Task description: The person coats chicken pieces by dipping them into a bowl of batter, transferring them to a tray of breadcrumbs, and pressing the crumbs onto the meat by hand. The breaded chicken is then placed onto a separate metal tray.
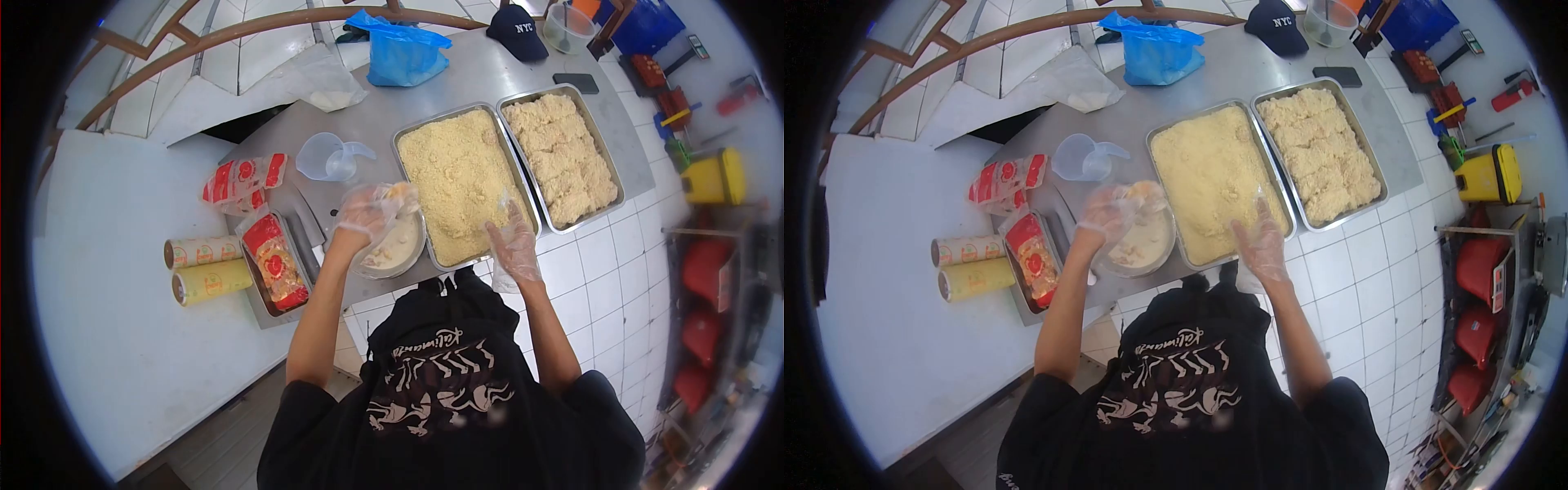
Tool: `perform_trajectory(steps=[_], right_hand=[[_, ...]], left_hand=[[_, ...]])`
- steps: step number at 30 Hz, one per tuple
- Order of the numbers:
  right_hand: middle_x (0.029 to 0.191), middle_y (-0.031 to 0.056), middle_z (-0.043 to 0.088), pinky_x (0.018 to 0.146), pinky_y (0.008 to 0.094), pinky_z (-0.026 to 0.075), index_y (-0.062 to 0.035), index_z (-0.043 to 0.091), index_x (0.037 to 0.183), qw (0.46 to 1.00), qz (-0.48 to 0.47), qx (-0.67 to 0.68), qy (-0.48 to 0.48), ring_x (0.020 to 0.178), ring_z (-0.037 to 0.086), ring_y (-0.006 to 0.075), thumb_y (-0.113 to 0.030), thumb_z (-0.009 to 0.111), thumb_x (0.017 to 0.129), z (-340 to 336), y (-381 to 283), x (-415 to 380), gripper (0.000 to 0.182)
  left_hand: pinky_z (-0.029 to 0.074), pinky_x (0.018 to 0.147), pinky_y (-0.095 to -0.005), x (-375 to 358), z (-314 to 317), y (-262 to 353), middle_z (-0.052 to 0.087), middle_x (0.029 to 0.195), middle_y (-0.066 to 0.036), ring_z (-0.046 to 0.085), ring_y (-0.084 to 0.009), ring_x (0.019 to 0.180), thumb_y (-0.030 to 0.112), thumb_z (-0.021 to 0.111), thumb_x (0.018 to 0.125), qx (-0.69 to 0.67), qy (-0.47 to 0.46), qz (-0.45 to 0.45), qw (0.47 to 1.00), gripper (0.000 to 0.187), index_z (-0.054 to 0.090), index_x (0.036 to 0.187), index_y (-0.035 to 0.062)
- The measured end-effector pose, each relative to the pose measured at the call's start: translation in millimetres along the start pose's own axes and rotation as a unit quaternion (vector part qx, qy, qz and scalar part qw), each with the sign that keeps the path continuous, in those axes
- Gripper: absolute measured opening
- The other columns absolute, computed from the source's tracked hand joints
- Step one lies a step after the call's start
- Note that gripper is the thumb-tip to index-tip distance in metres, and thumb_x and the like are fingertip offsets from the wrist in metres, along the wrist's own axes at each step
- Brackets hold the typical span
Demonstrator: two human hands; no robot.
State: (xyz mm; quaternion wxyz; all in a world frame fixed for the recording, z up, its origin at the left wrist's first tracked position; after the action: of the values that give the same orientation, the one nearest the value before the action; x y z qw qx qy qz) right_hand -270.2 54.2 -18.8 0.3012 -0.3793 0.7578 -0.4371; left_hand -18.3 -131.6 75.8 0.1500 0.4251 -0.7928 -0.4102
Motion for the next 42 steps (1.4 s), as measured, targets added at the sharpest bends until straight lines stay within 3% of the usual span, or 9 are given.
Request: perform_trajectory(steps=[3,5,11,18,28,35,37,38,42], right_hand=[[0.144,0.0296,0.046,0.114,0.0366,0.034,0.0075,0.039,0.145,1.000,-0.010,-0.021,-0.006,0.138,0.043,0.0358,-0.030,0.072,0.086,-3,-11,10,0.077],[0.144,0.0295,0.046,0.114,0.0366,0.034,0.0075,0.038,0.145,0.999,-0.023,-0.041,-0.011,0.138,0.043,0.0362,-0.030,0.073,0.086,-6,-27,17,0.078],[0.142,0.0293,0.049,0.114,0.0358,0.033,0.0123,0.039,0.142,0.997,-0.038,-0.068,-0.007,0.137,0.045,0.0324,-0.025,0.072,0.088,-10,-34,36,0.073],[0.144,0.0261,0.048,0.117,0.0360,0.032,0.0066,0.042,0.143,0.966,-0.057,-0.208,-0.144,0.138,0.043,0.0347,-0.009,0.064,0.086,36,-38,118,0.063],[0.110,0.0160,0.070,0.093,0.0373,0.049,-0.0059,0.053,0.138,0.741,-0.322,-0.555,-0.197,0.107,0.064,0.0277,-0.007,0.050,0.087,160,-1,207,0.051],[0.121,0.0139,0.068,0.100,0.0346,0.047,-0.0038,0.067,0.118,0.777,-0.065,-0.408,-0.475,0.116,0.062,0.0264,0.004,0.043,0.085,124,-43,189,0.042],[0.114,0.0133,0.069,0.099,0.0346,0.047,-0.0041,0.066,0.117,0.829,-0.328,-0.341,-0.298,0.108,0.063,0.0250,0.005,0.042,0.084,139,-75,206,0.042],[0.114,0.0133,0.069,0.099,0.0346,0.047,-0.0041,0.066,0.117,0.829,-0.328,-0.342,-0.297,0.108,0.063,0.0250,0.005,0.042,0.084,152,-76,208,0.042],[0.099,0.0133,0.068,0.093,0.0369,0.047,-0.0065,0.065,0.118,0.672,-0.422,-0.532,-0.295,0.094,0.063,0.0242,0.003,0.041,0.084,211,-69,189,0.043]], left_hand=[[0.050,0.065,-0.0432,38,6,51,0.066,0.078,-0.019,0.062,-0.0361,0.068,0.028,0.067,0.087,0.105,0.004,0.100,0.989,0.024,0.069,0.086,0.0043],[0.051,0.066,-0.0451,60,27,58,0.066,0.077,-0.020,0.062,-0.0380,0.067,0.030,0.066,0.085,0.223,-0.046,-0.028,0.973,0.025,0.070,0.084,0.0058],[0.051,0.078,-0.0469,55,140,11,0.067,0.084,-0.021,0.064,-0.0387,0.081,0.027,0.068,0.080,0.203,0.003,0.121,0.972,0.023,0.071,0.082,0.0040],[0.048,0.076,-0.0487,-5,115,26,0.066,0.082,-0.020,0.062,-0.0385,0.082,0.026,0.065,0.081,0.107,-0.014,0.109,0.988,0.023,0.069,0.085,0.0037],[0.048,0.081,-0.0449,-65,27,-15,0.066,0.091,-0.017,0.061,-0.0372,0.088,0.016,0.071,0.080,-0.021,0.167,-0.055,0.984,0.024,0.071,0.101,0.0044],[0.050,0.085,-0.0414,-107,26,-93,0.069,0.098,-0.019,0.064,-0.0362,0.095,0.018,0.073,0.081,-0.109,0.218,-0.216,0.945,0.027,0.070,0.102,0.0008],[0.050,0.086,-0.0410,-111,26,-106,0.070,0.100,-0.020,0.065,-0.0356,0.095,0.019,0.073,0.081,-0.146,0.229,-0.244,0.931,0.028,0.070,0.102,0.0003],[0.051,0.085,-0.0409,-111,27,-110,0.070,0.100,-0.020,0.066,-0.0352,0.095,0.020,0.073,0.081,-0.145,0.220,-0.255,0.930,0.029,0.070,0.102,0.0003],[0.052,0.084,-0.0411,-112,37,-127,0.071,0.100,-0.020,0.067,-0.0348,0.094,0.022,0.073,0.081,-0.127,0.201,-0.289,0.927,0.030,0.070,0.103,0.0010]])
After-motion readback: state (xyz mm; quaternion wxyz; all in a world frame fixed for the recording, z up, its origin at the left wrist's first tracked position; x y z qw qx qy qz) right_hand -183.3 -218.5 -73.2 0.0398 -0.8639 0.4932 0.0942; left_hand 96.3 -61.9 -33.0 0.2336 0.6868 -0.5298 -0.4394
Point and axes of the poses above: each hand's wrist, its own x-axis towards the middle knuckle, its own z-axis out of the palm, y = z × x, the point moved 8 cm from there along x, towards the middle knuckle
